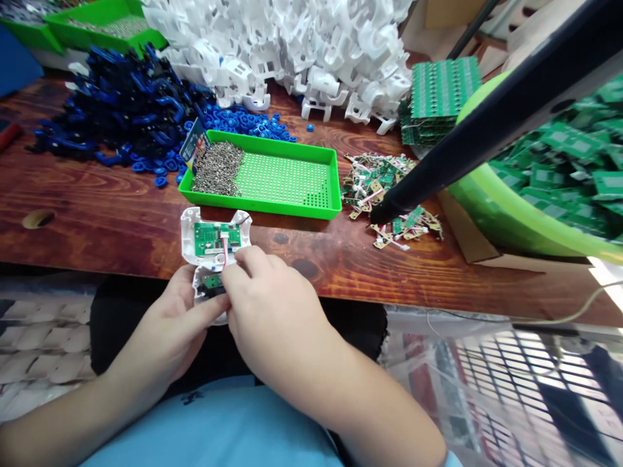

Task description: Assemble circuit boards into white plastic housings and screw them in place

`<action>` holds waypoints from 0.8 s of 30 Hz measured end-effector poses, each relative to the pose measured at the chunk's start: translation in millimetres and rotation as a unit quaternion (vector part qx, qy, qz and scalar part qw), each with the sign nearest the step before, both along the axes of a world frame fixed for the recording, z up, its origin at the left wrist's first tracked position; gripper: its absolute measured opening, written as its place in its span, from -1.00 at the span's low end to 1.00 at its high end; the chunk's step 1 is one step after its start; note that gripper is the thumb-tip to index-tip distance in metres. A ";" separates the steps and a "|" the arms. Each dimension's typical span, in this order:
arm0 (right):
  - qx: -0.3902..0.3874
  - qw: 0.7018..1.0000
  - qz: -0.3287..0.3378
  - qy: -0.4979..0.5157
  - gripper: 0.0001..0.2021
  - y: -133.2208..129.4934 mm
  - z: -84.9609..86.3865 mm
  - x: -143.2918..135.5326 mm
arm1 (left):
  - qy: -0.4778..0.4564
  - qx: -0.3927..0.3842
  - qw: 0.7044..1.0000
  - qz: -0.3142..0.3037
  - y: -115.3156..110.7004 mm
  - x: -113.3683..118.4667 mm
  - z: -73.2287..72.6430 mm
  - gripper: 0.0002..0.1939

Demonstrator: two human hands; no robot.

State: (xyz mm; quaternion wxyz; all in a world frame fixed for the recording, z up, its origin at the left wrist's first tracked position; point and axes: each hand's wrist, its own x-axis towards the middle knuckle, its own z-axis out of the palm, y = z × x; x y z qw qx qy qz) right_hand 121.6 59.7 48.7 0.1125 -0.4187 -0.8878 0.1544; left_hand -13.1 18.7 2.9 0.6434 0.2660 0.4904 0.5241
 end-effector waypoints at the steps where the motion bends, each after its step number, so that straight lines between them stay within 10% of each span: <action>1: 0.003 1.000 -0.004 -0.001 -0.74 -1.2 0.1 -1.7 | 0.005 -0.003 1.000 0.010 -0.5 0.0 -1.1 -0.60; 13: 0.111 0.992 0.039 0.050 -0.71 -20.2 -2.4 1.8 | -0.074 -0.016 0.996 -0.049 -3.9 -11.4 -3.8 -0.65; 19: -0.133 0.903 -0.179 0.367 -0.67 -32.8 -22.9 11.5 | -0.017 -0.006 0.999 -0.038 -7.4 -12.0 -0.2 -0.69; 24: -0.334 0.814 -0.148 0.452 -0.80 -35.2 -32.5 0.4 | 0.080 0.034 0.994 -0.060 -14.4 -8.4 5.6 -0.72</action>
